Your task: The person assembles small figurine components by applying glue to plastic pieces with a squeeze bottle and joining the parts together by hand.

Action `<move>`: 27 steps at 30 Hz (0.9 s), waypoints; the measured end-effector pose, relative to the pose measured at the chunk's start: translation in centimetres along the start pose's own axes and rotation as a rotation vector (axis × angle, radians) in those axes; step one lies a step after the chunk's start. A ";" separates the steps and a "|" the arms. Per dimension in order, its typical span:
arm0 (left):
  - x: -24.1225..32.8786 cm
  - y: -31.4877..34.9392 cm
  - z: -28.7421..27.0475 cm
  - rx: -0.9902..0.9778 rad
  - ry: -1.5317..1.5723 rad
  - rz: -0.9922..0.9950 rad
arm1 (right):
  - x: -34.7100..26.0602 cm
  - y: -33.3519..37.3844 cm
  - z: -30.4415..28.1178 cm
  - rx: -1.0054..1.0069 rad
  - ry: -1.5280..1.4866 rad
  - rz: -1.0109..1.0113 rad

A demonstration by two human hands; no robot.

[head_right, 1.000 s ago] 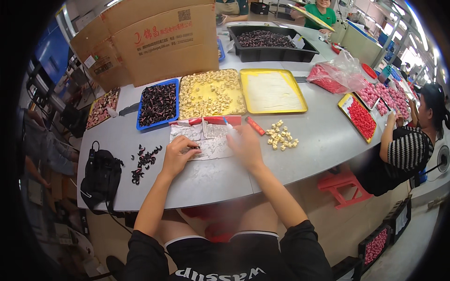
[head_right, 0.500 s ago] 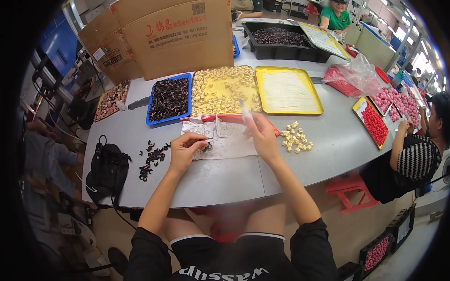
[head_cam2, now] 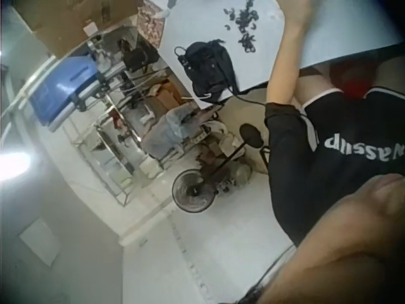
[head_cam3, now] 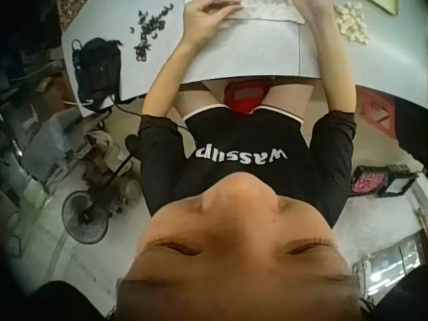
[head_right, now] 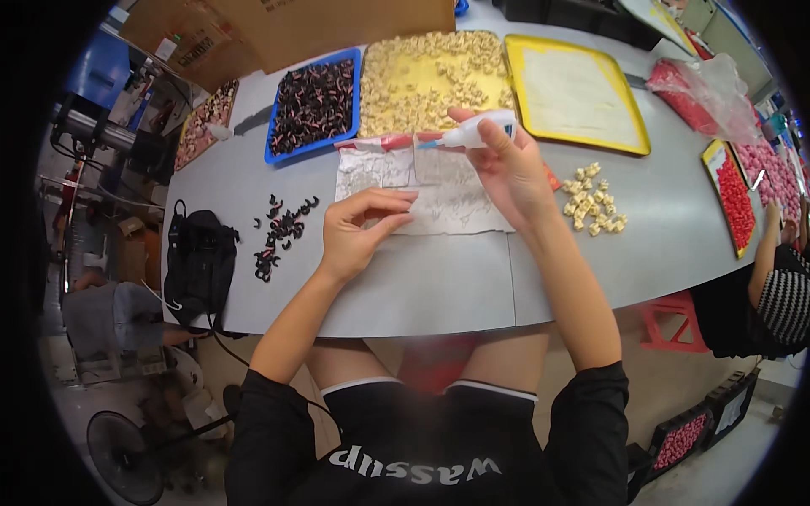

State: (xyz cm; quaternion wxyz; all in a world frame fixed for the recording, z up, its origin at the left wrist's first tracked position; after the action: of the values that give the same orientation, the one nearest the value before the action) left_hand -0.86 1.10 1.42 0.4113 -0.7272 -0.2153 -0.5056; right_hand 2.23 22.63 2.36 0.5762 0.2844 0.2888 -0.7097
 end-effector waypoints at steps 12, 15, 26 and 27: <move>0.5 0.7 -0.1 0.113 -0.184 0.059 | 1.7 0.8 2.1 -0.089 0.250 0.042; 0.3 0.7 -0.1 0.151 -0.176 0.069 | 1.9 0.9 2.2 -0.096 0.319 0.026; 0.3 0.8 -0.1 0.135 -0.177 0.047 | 2.1 0.8 2.2 -0.079 0.406 0.028; 0.3 0.8 0.0 0.108 -0.181 0.022 | 2.1 0.8 2.1 -0.079 0.406 0.029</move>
State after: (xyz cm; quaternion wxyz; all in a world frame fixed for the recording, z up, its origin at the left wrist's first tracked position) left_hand -0.18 0.57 1.43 0.4345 -0.7489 -0.2705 -0.4210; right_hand 2.54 19.57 2.21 0.5269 0.4028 0.4227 -0.6176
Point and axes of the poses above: each hand's wrist, its own y-axis away from the middle knuckle, its own z-axis out of the palm, x = y × z, the point moved 3 cm from there along -y, towards the middle knuckle, and after that the axes turned 4 degrees about z, right-handed, at the moved point
